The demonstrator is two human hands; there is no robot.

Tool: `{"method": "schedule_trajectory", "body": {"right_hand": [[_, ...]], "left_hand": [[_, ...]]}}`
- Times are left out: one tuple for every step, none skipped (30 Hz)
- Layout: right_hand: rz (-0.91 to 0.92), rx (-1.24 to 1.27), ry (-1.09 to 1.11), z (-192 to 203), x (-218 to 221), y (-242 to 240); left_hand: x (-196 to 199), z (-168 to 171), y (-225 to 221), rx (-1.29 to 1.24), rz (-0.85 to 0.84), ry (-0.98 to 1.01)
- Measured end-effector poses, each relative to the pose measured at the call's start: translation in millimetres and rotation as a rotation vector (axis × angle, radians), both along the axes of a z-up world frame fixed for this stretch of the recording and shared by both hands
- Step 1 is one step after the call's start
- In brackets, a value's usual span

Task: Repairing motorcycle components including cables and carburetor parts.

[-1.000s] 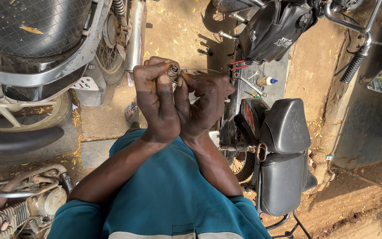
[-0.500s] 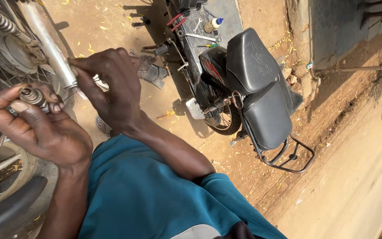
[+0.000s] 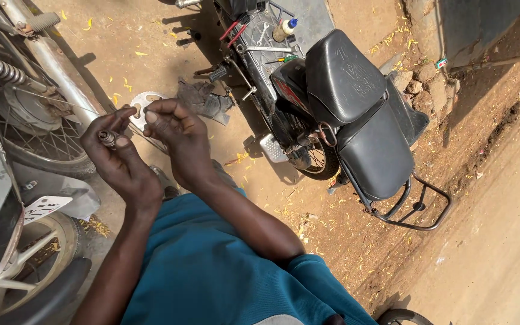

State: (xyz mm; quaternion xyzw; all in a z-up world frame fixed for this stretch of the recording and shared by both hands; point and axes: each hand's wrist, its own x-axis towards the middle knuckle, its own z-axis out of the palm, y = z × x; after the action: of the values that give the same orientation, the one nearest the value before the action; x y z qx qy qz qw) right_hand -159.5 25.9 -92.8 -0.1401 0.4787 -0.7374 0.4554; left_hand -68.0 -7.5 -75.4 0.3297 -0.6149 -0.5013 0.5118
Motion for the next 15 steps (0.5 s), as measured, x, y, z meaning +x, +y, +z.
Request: {"method": "schedule_trajectory", "body": {"right_hand": [[-0.01,-0.003,0.003,-3,0,-2],[0.028,-0.025,-0.048,-7,-2,-5],[0.069,-0.047,-0.1,-12,-4,-8],[0.061,-0.051,-0.099,-15,-9,-11],[0.095,-0.015,-0.104,-18,-16,-14],[0.128,0.022,-0.11,-22,-23,-19],[0.129,0.022,-0.112,-23,-35,-22],[0.153,0.056,-0.003,-25,-49,-26],[0.179,0.091,0.104,-26,-62,-30],[0.182,0.092,0.098,-32,-75,-30],[0.21,0.146,0.193,-39,-93,-34],[0.238,0.2,0.287,-45,-111,-40],[0.236,0.2,0.283,-57,-128,-41],[0.294,0.219,0.278,-70,-144,-43],[0.355,0.242,0.264,-83,-156,-42]], "left_hand": [[-6,-10,1,-0.003,-0.01,0.003],[-13,-21,2,0.01,0.006,-0.036],[-21,-32,2,0.023,0.024,-0.076],[-27,-38,1,0.02,0.016,-0.075],[-34,-44,-1,0.027,0.086,-0.149],[-42,-51,-3,0.035,0.156,-0.223],[-50,-55,-4,0.035,0.157,-0.225],[-60,-60,-5,0.044,0.168,-0.251],[-69,-64,-6,0.055,0.181,-0.28],[-81,-64,-4,0.057,0.184,-0.286],[-97,-65,-9,0.048,0.213,-0.345],[-114,-66,-14,0.039,0.242,-0.403],[-130,-60,-16,0.039,0.24,-0.408],[-147,-55,-19,0.172,0.227,-0.341],[-159,-50,-19,0.312,0.21,-0.277]]}}
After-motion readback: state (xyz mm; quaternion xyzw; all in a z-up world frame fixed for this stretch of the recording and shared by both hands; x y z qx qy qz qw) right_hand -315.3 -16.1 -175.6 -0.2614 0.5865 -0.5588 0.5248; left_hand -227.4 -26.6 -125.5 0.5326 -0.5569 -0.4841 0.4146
